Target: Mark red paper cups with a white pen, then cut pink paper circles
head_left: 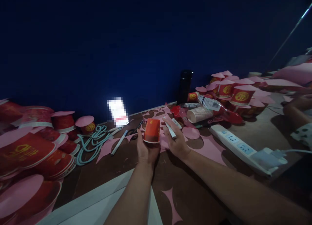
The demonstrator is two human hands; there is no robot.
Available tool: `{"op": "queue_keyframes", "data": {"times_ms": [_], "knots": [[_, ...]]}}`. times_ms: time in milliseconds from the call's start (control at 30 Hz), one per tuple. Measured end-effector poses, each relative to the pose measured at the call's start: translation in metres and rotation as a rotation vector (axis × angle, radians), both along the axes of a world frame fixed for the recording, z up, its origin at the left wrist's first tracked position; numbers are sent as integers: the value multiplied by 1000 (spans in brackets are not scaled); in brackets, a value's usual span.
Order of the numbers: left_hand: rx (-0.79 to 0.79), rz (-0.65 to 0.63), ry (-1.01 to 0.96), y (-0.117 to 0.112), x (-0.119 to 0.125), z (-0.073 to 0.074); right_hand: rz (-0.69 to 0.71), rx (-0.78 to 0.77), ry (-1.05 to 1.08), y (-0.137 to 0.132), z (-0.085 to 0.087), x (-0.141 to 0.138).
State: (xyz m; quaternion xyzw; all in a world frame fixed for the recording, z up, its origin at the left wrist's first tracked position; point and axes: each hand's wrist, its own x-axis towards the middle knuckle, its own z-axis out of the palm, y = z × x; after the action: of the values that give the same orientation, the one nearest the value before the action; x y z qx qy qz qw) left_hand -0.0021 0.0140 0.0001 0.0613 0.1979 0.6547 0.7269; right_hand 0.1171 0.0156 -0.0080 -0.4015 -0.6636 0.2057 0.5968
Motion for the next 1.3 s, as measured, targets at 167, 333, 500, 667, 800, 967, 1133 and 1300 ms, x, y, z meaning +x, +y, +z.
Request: {"op": "queue_keyframes", "data": {"times_ms": [167,333,500,667,800,967,1133,1300], "knots": [[-71,-104,61,-2,0,1,36,-267,328,11,-3,3],[-4,-235,62,-5,3,3,152,-368,502,14,2,2],[79,-198,189,-8,14,-3,66,-398,604,18,3,3],[143,-248,598,-11,27,-15,-66,-336,577,21,4,9],[113,-183,357,-9,25,-13,-5,-367,638,19,8,7],[-41,-166,147,-5,14,-6,88,-460,681,17,10,4],[-11,-170,193,-10,23,-7,-6,-402,588,21,1,8],[151,-179,298,-18,39,-10,59,-377,546,20,-6,6]]}}
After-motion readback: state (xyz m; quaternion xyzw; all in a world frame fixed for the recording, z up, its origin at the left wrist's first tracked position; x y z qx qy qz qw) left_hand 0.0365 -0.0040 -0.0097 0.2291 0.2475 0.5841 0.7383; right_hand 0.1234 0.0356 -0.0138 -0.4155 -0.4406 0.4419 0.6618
